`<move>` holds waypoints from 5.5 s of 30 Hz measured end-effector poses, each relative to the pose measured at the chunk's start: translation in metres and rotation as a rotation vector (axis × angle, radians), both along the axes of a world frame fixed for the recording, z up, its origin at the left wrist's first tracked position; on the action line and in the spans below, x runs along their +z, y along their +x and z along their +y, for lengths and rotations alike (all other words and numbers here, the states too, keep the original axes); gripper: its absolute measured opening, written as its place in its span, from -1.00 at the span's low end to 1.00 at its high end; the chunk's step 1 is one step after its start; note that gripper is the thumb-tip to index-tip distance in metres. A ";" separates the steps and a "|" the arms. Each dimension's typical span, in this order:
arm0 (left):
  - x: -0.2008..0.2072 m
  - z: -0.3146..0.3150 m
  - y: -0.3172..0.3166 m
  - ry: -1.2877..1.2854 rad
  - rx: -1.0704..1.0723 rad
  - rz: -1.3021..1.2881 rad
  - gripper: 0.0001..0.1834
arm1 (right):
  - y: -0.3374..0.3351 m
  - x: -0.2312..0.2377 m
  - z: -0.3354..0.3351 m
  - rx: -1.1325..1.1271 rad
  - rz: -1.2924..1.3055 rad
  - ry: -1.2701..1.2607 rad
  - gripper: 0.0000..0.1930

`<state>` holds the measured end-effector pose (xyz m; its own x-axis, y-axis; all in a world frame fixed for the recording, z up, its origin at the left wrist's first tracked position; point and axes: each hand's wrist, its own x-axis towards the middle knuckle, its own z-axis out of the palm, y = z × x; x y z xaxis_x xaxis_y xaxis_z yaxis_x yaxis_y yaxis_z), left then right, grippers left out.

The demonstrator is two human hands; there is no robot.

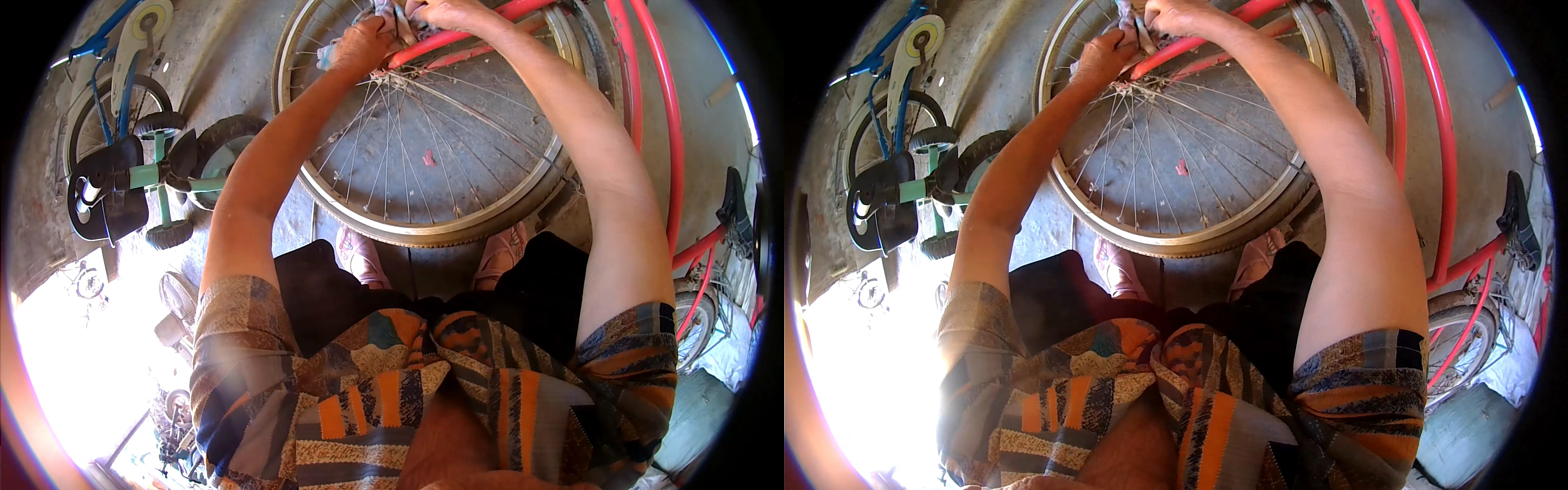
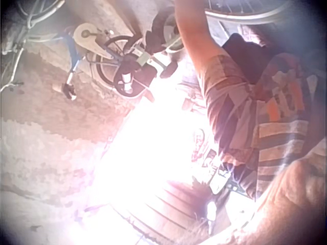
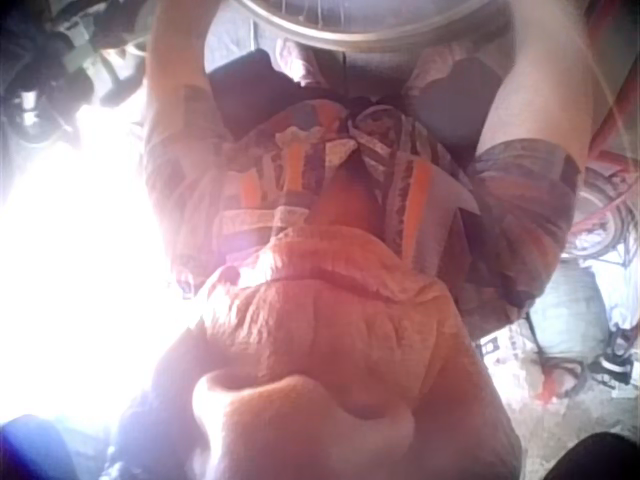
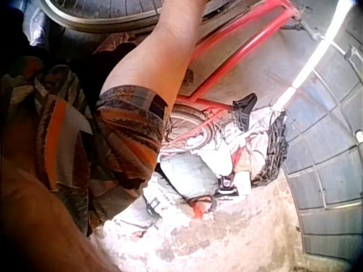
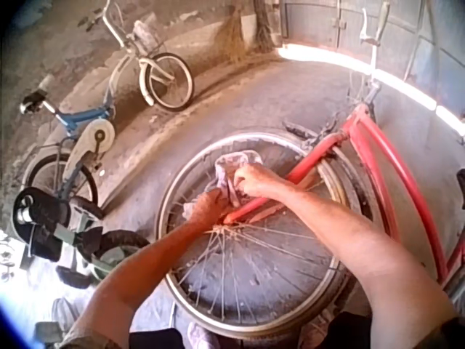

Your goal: The person wipes the wheel spokes and frame of a bicycle with a cloth, then uses a screwdriver to adjust a component on a small tricycle.

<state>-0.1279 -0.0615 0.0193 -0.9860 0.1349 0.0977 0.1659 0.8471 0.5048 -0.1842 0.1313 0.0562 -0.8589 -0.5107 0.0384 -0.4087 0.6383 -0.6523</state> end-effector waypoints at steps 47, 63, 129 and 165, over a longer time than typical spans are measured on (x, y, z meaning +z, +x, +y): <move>0.071 0.010 0.085 -0.247 -0.404 0.040 -0.79 | 0.088 0.033 0.098 -0.006 0.195 0.526 -0.83; 0.073 0.012 0.092 -0.008 -0.258 -0.088 -0.79 | 0.090 0.015 0.042 0.127 -0.150 -0.060 -0.82; 0.100 -0.029 0.072 0.460 -0.049 -0.286 -0.78 | 0.097 0.087 0.075 0.348 -0.937 -0.596 -0.82; 0.047 0.086 0.154 -0.164 -0.908 0.148 -0.70 | 0.131 0.063 0.118 0.409 -0.516 0.294 -0.84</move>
